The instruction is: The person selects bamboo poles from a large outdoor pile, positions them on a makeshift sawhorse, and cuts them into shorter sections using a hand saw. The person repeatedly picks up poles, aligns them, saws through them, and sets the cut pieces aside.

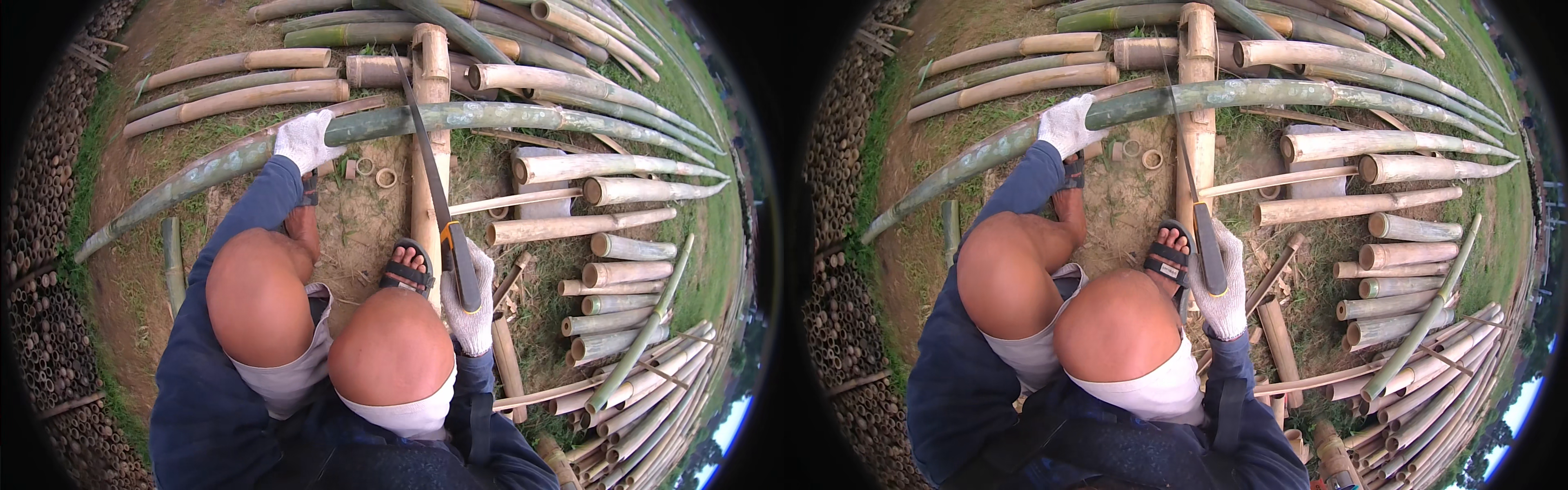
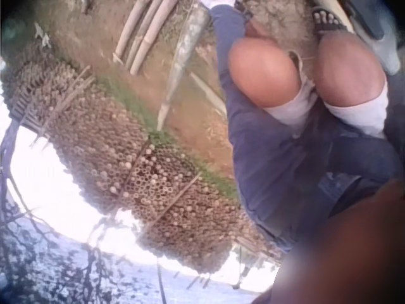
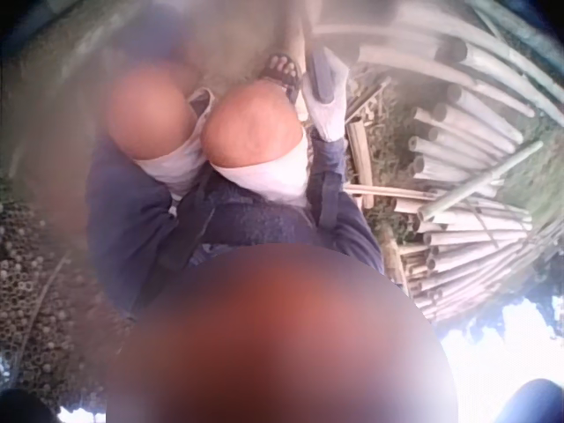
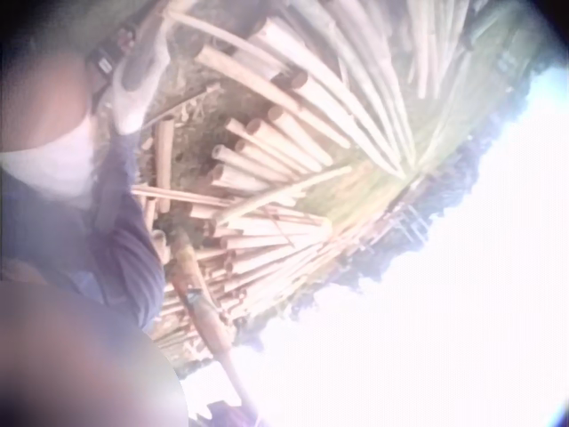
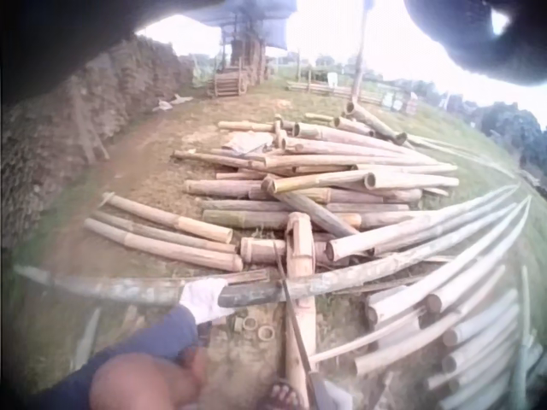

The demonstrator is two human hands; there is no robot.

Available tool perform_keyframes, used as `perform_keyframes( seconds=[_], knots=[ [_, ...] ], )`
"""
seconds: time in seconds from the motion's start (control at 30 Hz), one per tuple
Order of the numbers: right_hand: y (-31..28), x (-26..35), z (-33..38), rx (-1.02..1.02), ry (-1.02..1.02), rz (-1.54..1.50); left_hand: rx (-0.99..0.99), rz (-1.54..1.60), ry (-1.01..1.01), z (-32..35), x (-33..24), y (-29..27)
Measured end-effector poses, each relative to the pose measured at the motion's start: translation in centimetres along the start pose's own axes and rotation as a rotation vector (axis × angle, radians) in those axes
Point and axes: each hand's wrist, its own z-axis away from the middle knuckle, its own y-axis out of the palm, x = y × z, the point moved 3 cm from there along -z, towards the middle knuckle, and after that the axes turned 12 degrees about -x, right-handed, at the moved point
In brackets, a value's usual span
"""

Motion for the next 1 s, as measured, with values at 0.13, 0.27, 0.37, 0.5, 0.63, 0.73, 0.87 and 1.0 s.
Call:
perform_keyframes(
  seconds=[0.13, 0.27, 0.37, 0.5, 0.63, 0.73, 0.87, 1.0],
  knots=[
    [0.0, -0.2, 0.7, 0.037, 0.029, 0.033, 0.110, -0.011, 0.003, -0.8, 0.2, -1.2],
    [-2.3, 1.0, 3.5, 0.074, 0.050, 0.059, 0.172, 0.009, -0.009, -0.8, 0.5, -0.9],
    [-2.0, 2.3, 2.5, 0.003, -0.161, 0.190, 0.110, 0.041, 0.003, -0.5, 0.8, 0.0],
    [5.2, -0.3, -6.9, -0.025, -0.135, 0.034, -0.039, -0.001, 0.024, 0.5, 0.6, 0.7],
    [7.8, -3.3, -10.4, -0.001, -0.096, -0.085, -0.007, 0.025, 0.012, 0.7, 0.2, 0.3],
    [4.8, -2.5, -4.8, -0.001, -0.098, 0.049, 0.066, 0.020, -0.032, 0.7, 0.2, -0.4],
    [-2.1, 1.5, 5.2, 0.028, -0.041, 0.141, 0.104, 0.032, -0.002, 0.1, 0.6, -0.4],
    [-3.0, 2.7, 4.5, 0.050, -0.025, 0.252, 0.095, 0.010, -0.028, 0.0, 0.9, 0.6]
  ],
)
